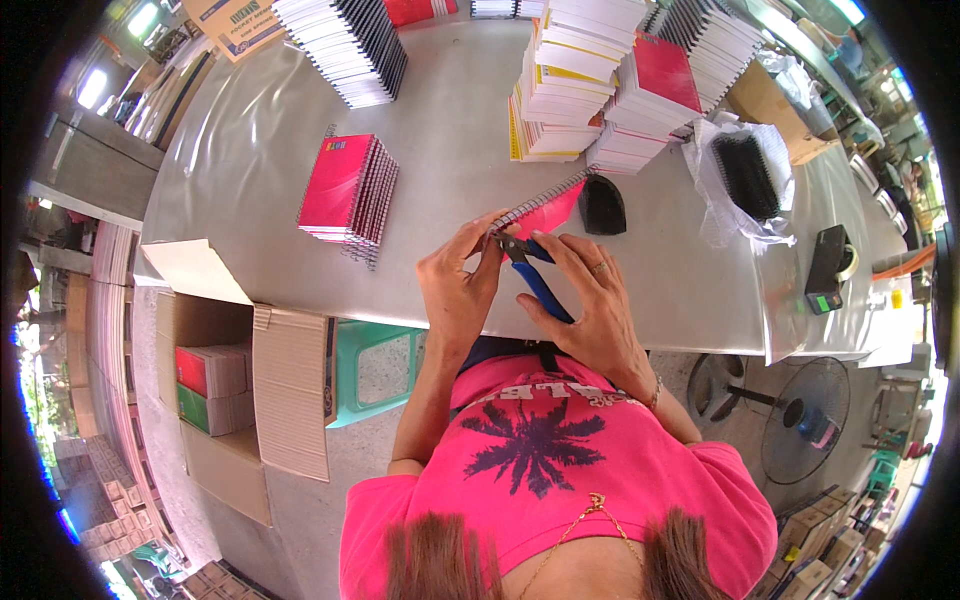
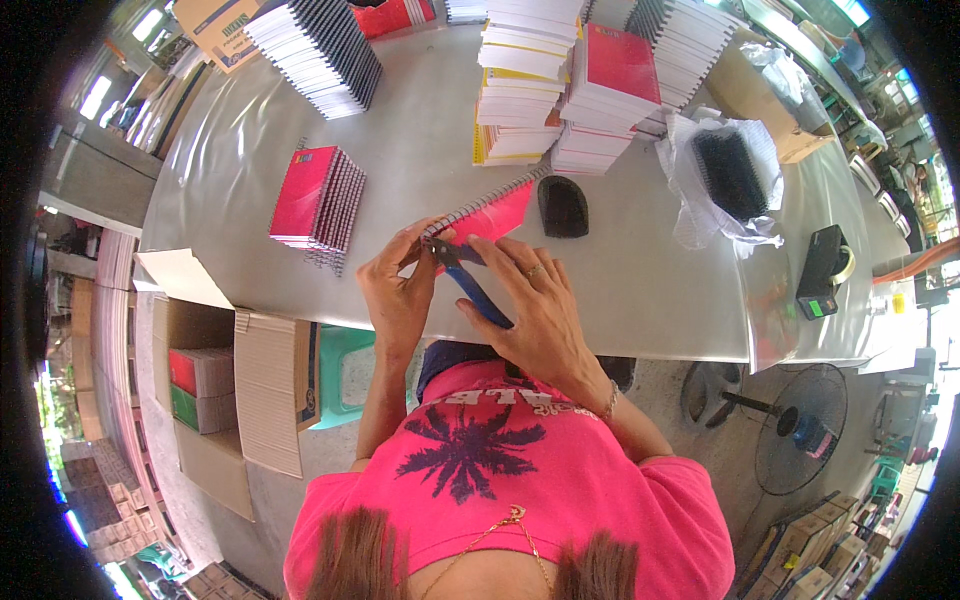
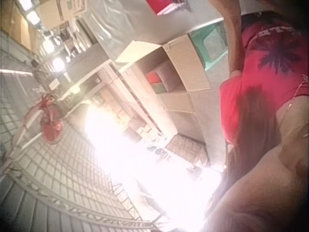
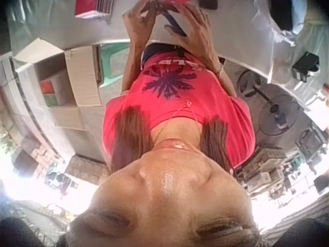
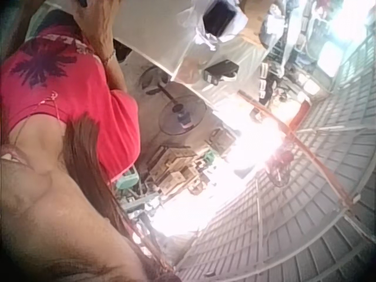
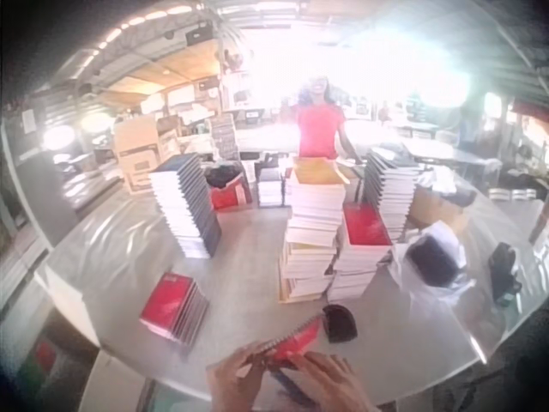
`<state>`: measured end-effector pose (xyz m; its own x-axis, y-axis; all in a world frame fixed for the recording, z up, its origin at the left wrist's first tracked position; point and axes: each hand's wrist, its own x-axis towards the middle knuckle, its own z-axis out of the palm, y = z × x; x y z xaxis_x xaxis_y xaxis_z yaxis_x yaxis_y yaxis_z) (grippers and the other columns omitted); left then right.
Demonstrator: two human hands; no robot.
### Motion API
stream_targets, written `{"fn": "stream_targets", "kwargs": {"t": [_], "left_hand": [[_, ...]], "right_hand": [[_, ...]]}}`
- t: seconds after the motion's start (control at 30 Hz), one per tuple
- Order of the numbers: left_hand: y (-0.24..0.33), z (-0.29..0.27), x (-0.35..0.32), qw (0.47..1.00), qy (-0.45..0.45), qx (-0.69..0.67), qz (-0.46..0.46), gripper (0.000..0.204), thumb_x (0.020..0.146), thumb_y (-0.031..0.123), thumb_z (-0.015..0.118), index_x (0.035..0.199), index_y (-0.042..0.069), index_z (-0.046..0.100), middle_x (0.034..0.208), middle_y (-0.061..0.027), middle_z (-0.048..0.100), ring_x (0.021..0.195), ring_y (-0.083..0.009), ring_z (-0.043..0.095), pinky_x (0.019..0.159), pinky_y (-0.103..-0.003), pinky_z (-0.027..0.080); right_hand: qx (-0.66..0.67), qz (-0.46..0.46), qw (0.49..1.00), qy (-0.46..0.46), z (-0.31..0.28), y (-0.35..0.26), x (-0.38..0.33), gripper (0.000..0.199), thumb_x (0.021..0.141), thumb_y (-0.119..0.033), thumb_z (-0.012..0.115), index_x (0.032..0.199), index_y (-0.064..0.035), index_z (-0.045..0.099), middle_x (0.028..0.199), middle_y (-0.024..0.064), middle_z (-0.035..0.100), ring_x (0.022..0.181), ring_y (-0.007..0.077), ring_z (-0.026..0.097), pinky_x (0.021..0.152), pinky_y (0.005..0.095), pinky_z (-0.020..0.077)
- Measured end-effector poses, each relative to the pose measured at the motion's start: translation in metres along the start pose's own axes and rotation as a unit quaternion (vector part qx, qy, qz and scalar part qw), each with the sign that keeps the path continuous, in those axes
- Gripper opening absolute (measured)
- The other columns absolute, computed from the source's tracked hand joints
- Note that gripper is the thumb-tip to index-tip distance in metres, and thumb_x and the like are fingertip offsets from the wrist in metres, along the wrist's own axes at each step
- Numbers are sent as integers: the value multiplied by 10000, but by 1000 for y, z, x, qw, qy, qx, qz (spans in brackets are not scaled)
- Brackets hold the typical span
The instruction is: The person trims the excess metal wire from the spiral binding of pink and yellow notebooks using pliers and stacks them on a table.
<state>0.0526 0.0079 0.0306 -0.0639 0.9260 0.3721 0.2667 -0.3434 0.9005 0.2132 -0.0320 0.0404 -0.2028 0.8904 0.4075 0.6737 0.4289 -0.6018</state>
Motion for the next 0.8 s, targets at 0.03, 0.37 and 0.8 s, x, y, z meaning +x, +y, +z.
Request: {"fn": "stream_targets", "kwargs": {"t": [0.03, 0.37, 0.8], "left_hand": [[-1, 0, 0, 1000, 4, 5, 1, 300, 826, -94, 591, 1089, 13, 686, 904, -104, 730, 785, -146, 705, 720, -267, 538], [-7, 4, -7, 991, 28, 127, 27, 293, 847, -26, 608, 1117, 57, 685, 959, -101, 725, 801, -162, 699, 708, -274, 535], [-24, -102, 65, 925, 377, -1, 47, 193, 900, 118, 694, 1051, -2, 696, 804, 8, 647, 756, -51, 572, 654, -200, 469]], "right_hand": [[2, 1, 1000, 3, 1, 0, 0, 612, 772, -246, 756, 1318, -87, 530, 1201, 107, 560, 1061, 312, 547, 909, 418, 424], [725, 287, 570, -258, -11, -1, 9, 392, 998, -381, 476, 1192, -43, 508, 816, 124, 597, 552, 183, 570, 512, 264, 440], [-17, 242, 967, 84, -45, 110, -22, 550, 838, -287, 735, 1308, -85, 531, 1131, 96, 592, 1004, 213, 571, 929, 365, 431]]}}
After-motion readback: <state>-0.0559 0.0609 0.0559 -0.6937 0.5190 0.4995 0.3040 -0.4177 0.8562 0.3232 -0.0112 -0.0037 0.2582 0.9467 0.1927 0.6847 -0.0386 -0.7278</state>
